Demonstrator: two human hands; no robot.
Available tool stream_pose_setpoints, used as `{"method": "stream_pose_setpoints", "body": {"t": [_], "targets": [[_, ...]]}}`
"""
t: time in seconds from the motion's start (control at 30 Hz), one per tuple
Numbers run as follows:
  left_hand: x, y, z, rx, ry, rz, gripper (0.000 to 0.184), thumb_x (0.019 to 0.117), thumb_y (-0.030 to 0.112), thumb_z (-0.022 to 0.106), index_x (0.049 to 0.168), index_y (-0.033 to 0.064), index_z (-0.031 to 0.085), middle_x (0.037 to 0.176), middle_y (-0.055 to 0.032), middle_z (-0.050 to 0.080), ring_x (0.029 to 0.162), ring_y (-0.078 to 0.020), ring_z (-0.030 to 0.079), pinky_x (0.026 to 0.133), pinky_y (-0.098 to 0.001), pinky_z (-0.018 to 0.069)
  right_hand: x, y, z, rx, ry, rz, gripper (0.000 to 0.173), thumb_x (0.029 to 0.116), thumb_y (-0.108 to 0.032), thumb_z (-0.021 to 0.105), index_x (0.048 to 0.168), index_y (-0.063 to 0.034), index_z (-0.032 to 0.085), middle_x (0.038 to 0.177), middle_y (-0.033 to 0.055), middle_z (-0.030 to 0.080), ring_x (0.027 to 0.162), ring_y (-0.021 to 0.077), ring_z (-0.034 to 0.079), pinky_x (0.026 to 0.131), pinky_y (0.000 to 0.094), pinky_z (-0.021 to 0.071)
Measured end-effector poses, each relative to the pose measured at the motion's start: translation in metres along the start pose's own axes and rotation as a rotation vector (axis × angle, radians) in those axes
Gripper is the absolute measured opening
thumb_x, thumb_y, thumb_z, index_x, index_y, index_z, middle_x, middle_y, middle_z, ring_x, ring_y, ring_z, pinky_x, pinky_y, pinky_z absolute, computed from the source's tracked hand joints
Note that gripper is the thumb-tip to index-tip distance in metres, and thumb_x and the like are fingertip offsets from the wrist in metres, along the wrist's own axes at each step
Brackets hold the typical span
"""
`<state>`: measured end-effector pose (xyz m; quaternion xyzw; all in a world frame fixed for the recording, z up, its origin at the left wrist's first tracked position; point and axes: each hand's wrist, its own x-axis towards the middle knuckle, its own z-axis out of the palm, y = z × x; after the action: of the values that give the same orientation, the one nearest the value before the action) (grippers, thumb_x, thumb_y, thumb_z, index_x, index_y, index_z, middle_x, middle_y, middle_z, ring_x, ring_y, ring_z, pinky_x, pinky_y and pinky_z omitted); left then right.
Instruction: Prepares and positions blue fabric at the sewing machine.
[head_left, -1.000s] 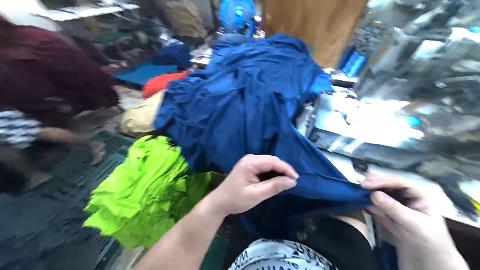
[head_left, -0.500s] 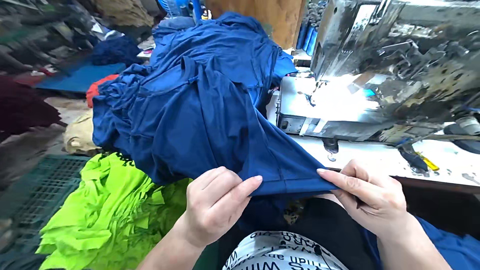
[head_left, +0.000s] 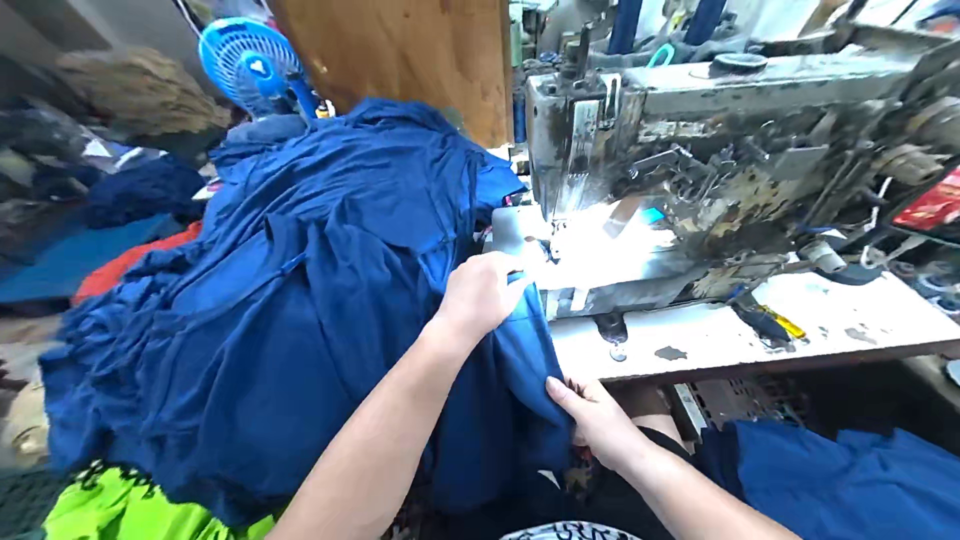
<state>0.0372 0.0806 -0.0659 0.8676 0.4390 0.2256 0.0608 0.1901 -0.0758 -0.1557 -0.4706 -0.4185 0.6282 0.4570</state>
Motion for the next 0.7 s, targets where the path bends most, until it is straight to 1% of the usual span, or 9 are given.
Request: {"method": "stream_pose_setpoints", "body": {"t": [0.07,0.13,0.23,0.3,0.4,0.43,0.57,0.67,0.7], "targets": [[0.039,0.001,0.004,-0.021,-0.154,-0.117,0.026,0.0992,0.031,0.065,0.103,0.0084,0.078,0.102,-0.0129,0.075,0.100,-0.0327,0.071,0.087,-0.0596,0.0553,0.015,-0.010,-0.007,0.088,0.103,0.063,0.027,0.1090,-0.028,0.049,0.102,-0.0070,0.065,0.076,0.0023,0.066,0.056,0.0077,0.059,0.048,0.0232,0.0471],[0.075,-0.003,0.012,-0.044,-0.188,-0.079,0.022,0.0943,0.021,0.071,0.104,0.0017,0.075,0.103,-0.0198,0.073,0.102,-0.0387,0.069,0.091,-0.0612,0.0532,0.029,-0.024,-0.017,0.095,0.148,-0.028,0.024,0.1091,-0.025,0.048,0.105,-0.0069,0.063,0.081,0.0033,0.067,0.064,0.0095,0.064,0.054,0.0249,0.0530],[0.112,-0.007,0.026,-0.051,-0.194,-0.065,0.021,0.0880,0.014,0.074,0.104,-0.0005,0.073,0.105,-0.0219,0.072,0.103,-0.0401,0.069,0.089,-0.0627,0.0532,0.047,-0.037,-0.026,0.103,0.191,-0.147,0.023,0.1093,-0.020,0.047,0.102,-0.0043,0.062,0.082,0.0050,0.068,0.070,0.0117,0.067,0.061,0.0274,0.0569],[0.124,-0.013,0.033,-0.081,-0.231,-0.083,0.023,0.0876,0.017,0.075,0.106,0.0025,0.073,0.106,-0.0194,0.072,0.104,-0.0376,0.069,0.089,-0.0632,0.0531,0.049,-0.034,-0.027,0.096,0.175,-0.168,0.023,0.1090,-0.020,0.048,0.101,-0.0040,0.062,0.082,0.0049,0.067,0.072,0.0114,0.067,0.065,0.0276,0.0571],[0.131,-0.028,0.050,-0.137,-0.200,-0.034,0.021,0.0842,0.025,0.079,0.095,0.0067,0.076,0.094,-0.0154,0.073,0.094,-0.0344,0.070,0.081,-0.0634,0.0541,0.043,-0.023,-0.026,0.095,0.156,-0.184,0.024,0.1082,-0.020,0.049,0.100,-0.0039,0.065,0.083,0.0047,0.067,0.076,0.0107,0.067,0.071,0.0279,0.0579],[0.131,-0.028,0.050,-0.124,-0.206,-0.048,0.023,0.0848,0.028,0.079,0.094,0.0075,0.076,0.094,-0.0147,0.073,0.094,-0.0339,0.070,0.081,-0.0631,0.0543,0.042,-0.021,-0.025,0.095,0.160,-0.190,0.024,0.1083,-0.020,0.049,0.100,-0.0043,0.065,0.084,0.0043,0.067,0.076,0.0102,0.067,0.072,0.0274,0.0577],[0.122,-0.013,0.031,-0.070,-0.226,-0.112,0.021,0.0905,0.023,0.075,0.097,0.0037,0.075,0.101,-0.0171,0.073,0.101,-0.0358,0.069,0.087,-0.0623,0.0527,0.053,-0.022,-0.025,0.061,0.187,-0.230,0.025,0.1089,-0.019,0.047,0.101,-0.0032,0.065,0.085,0.0048,0.068,0.080,0.0106,0.068,0.076,0.0280,0.0585],[0.108,-0.014,0.019,-0.282,-0.097,-0.119,0.013,0.0934,0.017,0.071,0.096,0.0036,0.071,0.093,-0.0137,0.071,0.091,-0.0278,0.067,0.082,-0.0551,0.0517,0.067,-0.021,-0.023,0.041,0.212,-0.273,0.025,0.1091,-0.020,0.046,0.098,-0.0037,0.063,0.084,0.0046,0.066,0.082,0.0104,0.067,0.077,0.0292,0.0577],[0.101,-0.012,0.007,-0.303,-0.058,-0.134,0.017,0.0942,0.017,0.071,0.104,0.0039,0.072,0.099,-0.0139,0.071,0.096,-0.0264,0.068,0.087,-0.0532,0.0531,0.070,-0.022,-0.022,0.037,0.217,-0.293,0.025,0.1090,-0.019,0.047,0.099,-0.0032,0.064,0.085,0.0047,0.067,0.082,0.0105,0.068,0.078,0.0295,0.0581]]}}
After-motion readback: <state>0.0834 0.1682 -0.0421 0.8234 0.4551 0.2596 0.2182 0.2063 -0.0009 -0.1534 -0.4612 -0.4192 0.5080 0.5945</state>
